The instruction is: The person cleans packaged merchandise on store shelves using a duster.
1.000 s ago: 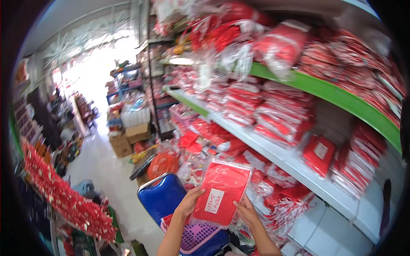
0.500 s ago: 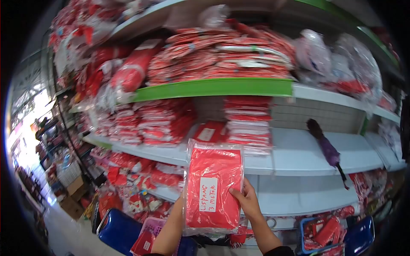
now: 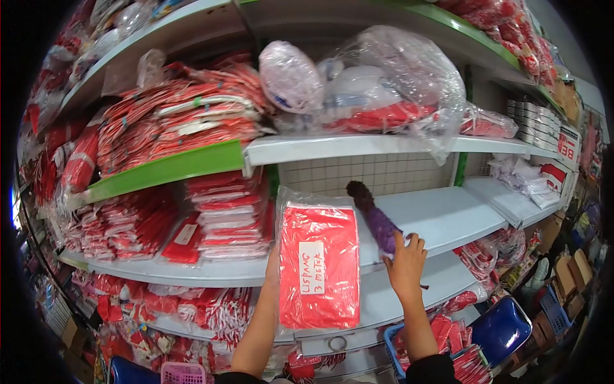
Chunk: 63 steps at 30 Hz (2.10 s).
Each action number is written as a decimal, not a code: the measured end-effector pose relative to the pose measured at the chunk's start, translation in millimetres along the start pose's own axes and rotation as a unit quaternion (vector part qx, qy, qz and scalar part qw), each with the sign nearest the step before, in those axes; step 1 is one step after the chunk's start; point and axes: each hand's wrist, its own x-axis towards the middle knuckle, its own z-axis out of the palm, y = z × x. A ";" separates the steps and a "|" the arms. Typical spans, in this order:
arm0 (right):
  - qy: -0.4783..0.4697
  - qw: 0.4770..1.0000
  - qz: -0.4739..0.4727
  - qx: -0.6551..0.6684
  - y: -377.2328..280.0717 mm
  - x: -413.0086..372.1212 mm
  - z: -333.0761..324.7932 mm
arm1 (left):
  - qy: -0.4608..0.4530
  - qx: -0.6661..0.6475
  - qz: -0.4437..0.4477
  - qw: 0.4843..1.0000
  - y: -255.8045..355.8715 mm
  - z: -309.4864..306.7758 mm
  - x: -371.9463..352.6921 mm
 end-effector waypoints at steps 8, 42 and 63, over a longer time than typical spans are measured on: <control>-0.074 0.978 0.076 0.180 75.5 -35.9 32.6 | -0.027 -0.070 -0.050 0.996 13.0 64.4 35.9; -0.378 0.497 0.264 0.735 -19.5 -115.6 11.3 | -0.041 -0.054 -0.041 0.997 -10.0 7.4 47.1; -0.385 0.530 0.249 0.714 -25.0 -107.8 24.3 | 0.044 -0.041 -0.054 0.997 -6.6 19.8 42.3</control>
